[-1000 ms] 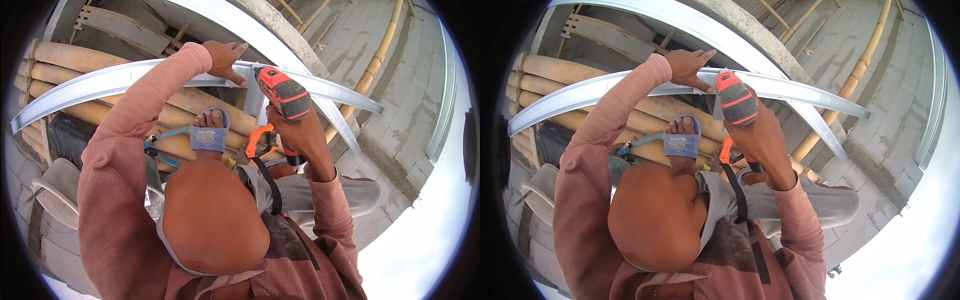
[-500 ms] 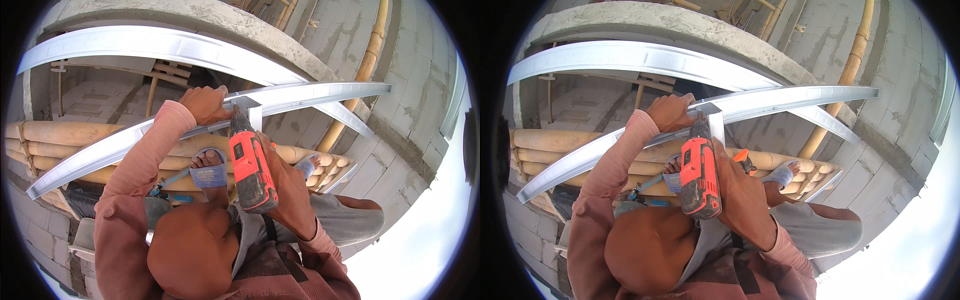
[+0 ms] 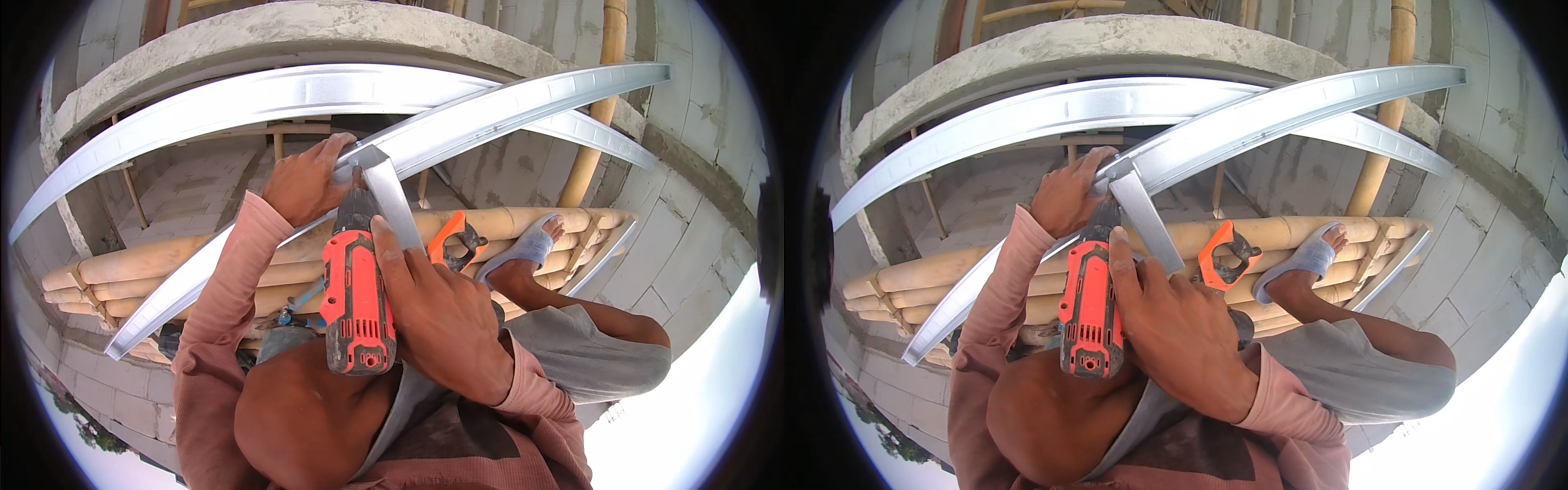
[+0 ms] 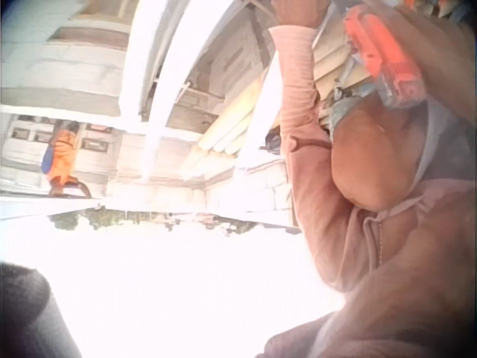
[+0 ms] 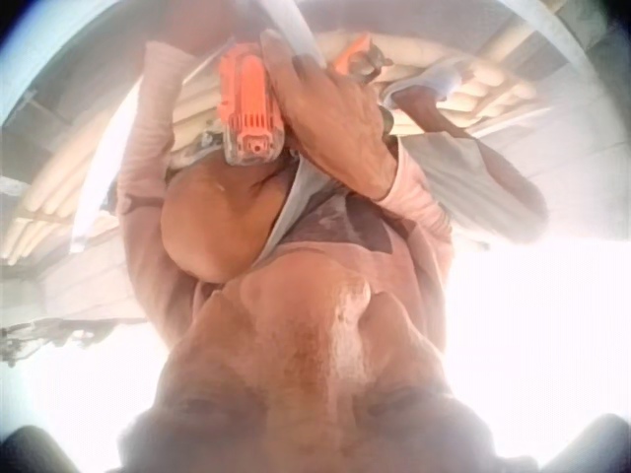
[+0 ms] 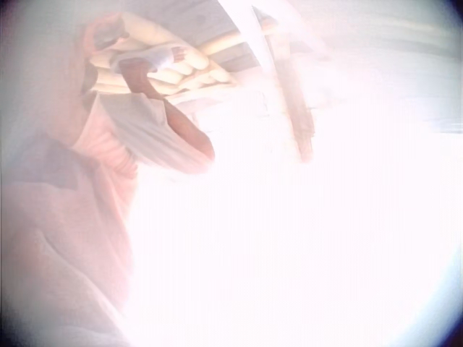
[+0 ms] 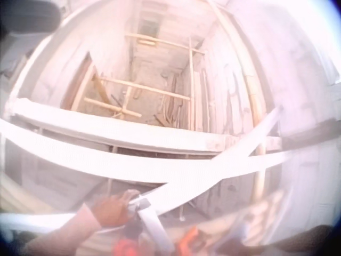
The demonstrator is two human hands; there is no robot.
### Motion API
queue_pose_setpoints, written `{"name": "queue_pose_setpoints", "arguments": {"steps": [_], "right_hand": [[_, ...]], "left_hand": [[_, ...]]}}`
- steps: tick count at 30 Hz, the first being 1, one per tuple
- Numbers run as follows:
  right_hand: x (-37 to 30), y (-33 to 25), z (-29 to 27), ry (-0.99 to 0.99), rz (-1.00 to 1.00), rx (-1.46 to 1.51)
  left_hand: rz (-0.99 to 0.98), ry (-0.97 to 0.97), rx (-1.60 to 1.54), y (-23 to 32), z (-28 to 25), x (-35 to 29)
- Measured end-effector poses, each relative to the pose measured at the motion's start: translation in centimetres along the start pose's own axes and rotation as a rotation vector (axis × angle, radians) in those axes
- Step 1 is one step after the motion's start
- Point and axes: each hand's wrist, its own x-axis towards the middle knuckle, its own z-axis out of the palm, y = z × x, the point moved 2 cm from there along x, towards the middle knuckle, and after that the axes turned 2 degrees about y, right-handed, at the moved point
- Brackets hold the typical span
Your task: The person cuts a metal profile using shears, measures another section with a tape measure, and then uses a power drill to join two pieces of the metal frame together.
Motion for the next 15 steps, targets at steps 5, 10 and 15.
{"name": "queue_pose_setpoints", "arguments": {"steps": [5,10,15], "right_hand": [[-0.3,0.0,0.2,0.039,-0.020,-0.035],[-0.5,0.4,0.4,0.014,-0.015,-0.043],[-0.9,0.4,1.2,0.134,0.007,-0.115]], "left_hand": [[0.461,0.300,-0.113,-1.0,0.2,-0.4],[0.629,0.195,-0.118,-0.3,0.0,1.2],[0.682,0.067,-0.106,0.1,0.9,2.6]]}}
